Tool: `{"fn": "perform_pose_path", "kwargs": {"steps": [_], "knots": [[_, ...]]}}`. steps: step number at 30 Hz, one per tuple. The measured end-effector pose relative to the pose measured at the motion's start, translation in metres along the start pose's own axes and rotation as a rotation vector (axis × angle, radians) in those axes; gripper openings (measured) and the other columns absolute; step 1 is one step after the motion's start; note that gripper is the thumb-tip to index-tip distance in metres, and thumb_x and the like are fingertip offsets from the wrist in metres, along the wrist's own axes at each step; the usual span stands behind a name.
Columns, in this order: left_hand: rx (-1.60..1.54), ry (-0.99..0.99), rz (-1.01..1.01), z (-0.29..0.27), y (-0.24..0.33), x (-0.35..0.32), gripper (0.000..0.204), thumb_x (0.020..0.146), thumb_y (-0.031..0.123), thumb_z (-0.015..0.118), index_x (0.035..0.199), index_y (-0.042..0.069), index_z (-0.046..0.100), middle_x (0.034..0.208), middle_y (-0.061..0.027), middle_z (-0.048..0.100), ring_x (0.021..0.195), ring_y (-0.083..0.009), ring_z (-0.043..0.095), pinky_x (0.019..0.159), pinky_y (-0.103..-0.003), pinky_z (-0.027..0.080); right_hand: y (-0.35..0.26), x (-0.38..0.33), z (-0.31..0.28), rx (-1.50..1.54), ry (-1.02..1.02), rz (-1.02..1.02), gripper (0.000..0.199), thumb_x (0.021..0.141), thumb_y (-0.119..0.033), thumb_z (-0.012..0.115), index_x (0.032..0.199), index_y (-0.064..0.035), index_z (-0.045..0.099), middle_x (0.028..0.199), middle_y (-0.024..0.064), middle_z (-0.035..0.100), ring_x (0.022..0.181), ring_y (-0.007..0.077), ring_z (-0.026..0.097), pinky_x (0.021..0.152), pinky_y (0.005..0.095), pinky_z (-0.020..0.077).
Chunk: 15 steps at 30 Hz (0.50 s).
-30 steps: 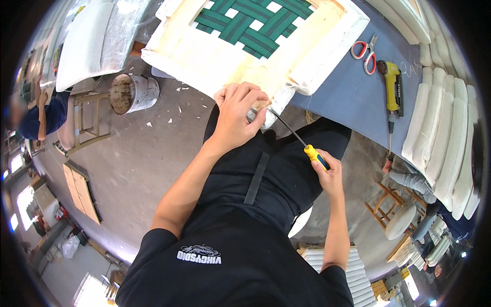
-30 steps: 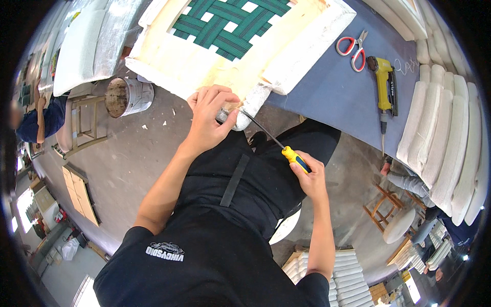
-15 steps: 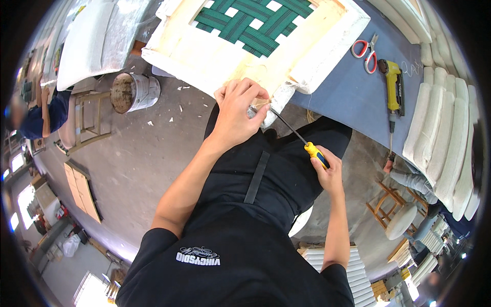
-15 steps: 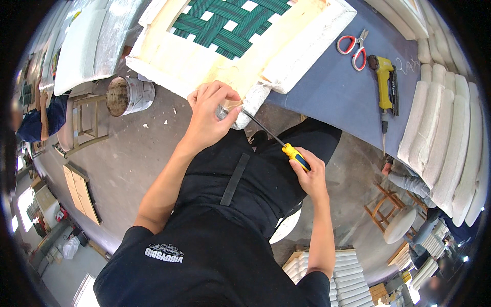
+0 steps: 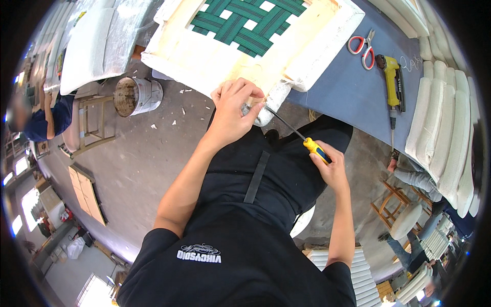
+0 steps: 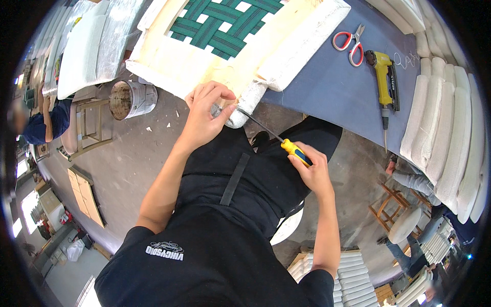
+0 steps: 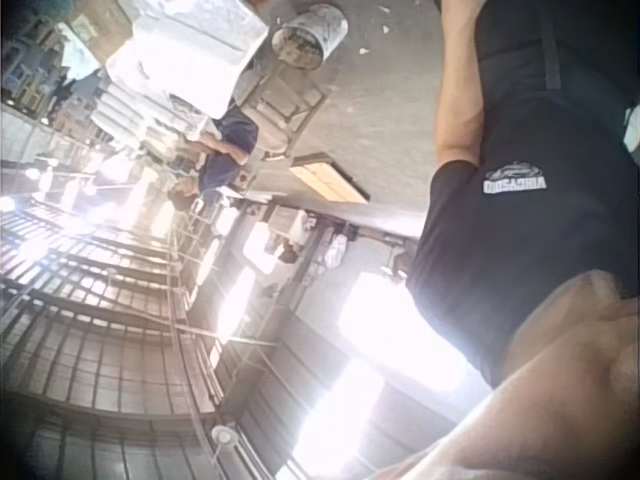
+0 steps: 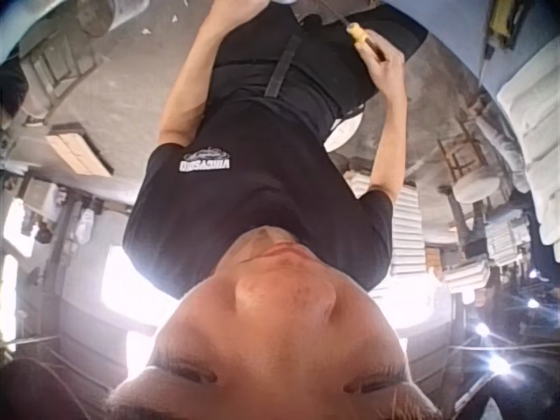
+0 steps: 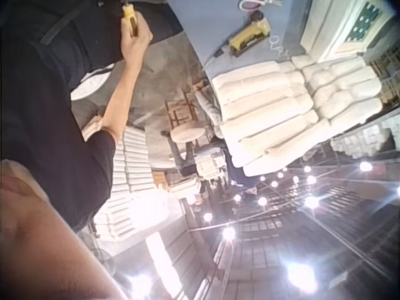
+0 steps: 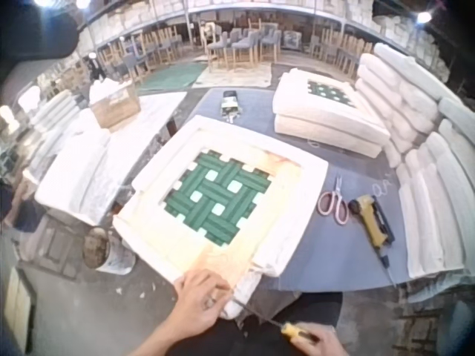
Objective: The person staples white fabric onto the underside of a cushion frame with a green woven seat. They repeatedly pull the fabric taut, use a staple gun to secure it, and trim excess material with a utility knife. The person rotates the cushion to work on different sides and continues stapling until the fabric is secured.
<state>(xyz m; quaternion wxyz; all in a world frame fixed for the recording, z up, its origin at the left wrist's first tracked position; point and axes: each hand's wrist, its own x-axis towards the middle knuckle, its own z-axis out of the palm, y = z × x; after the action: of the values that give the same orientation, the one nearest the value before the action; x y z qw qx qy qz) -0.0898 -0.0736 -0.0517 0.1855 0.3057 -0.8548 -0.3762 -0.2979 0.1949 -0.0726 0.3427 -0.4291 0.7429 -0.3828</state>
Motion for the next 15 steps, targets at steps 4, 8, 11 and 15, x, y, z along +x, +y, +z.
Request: {"fn": "perform_pose_path", "kwargs": {"steps": [4, 8, 11, 15], "knots": [[0.002, 0.002, -0.005, -0.0002, -0.0011, -0.0004, 0.016, 0.094, 0.017, 0.079, 0.108, 0.015, 0.071, 0.111, 0.0043, 0.065, 0.114, -0.0177, 0.055, 0.106, -0.04, 0.026, 0.006, -0.0072, 0.0014, -0.613, 0.172, -0.159, 0.038, 0.091, -0.017, 0.086, 0.122, 0.0027, 0.074, 0.105, 0.0161, 0.077, 0.097, 0.0298, 0.074, 0.092, 0.0347, 0.0553], [-0.002, 0.0, -0.01, -0.0004, 0.0, -0.0009, 0.014, 0.096, 0.018, 0.078, 0.108, 0.014, 0.072, 0.109, 0.0046, 0.065, 0.113, -0.0174, 0.055, 0.106, -0.04, 0.026, 0.0075, -0.0023, -0.0012, -0.076, -0.003, -0.016, 0.042, 0.09, -0.018, 0.087, 0.123, 0.0022, 0.072, 0.097, 0.0161, 0.075, 0.09, 0.035, 0.072, 0.085, 0.0409, 0.0557], [-0.001, -0.022, -0.016, -0.0008, 0.0031, 0.003, 0.01, 0.097, 0.02, 0.078, 0.105, 0.015, 0.074, 0.108, 0.005, 0.065, 0.112, -0.017, 0.055, 0.107, -0.04, 0.025, 0.011, 0.0007, 0.002, 0.074, -0.043, -0.048, 0.045, 0.09, -0.019, 0.087, 0.126, 0.0014, 0.071, 0.091, 0.015, 0.072, 0.085, 0.0379, 0.069, 0.079, 0.0437, 0.0546], [0.015, -0.042, -0.047, -0.004, 0.0024, 0.0036, 0.009, 0.096, 0.024, 0.08, 0.099, 0.015, 0.077, 0.107, 0.0051, 0.064, 0.111, -0.0166, 0.055, 0.106, -0.041, 0.026, 0.0026, -0.0008, -0.0003, -0.653, 0.27, -0.36, 0.05, 0.082, -0.02, 0.092, 0.126, -0.0052, 0.074, 0.089, 0.0107, 0.065, 0.078, 0.0308, 0.064, 0.072, 0.0419, 0.0516]]}}
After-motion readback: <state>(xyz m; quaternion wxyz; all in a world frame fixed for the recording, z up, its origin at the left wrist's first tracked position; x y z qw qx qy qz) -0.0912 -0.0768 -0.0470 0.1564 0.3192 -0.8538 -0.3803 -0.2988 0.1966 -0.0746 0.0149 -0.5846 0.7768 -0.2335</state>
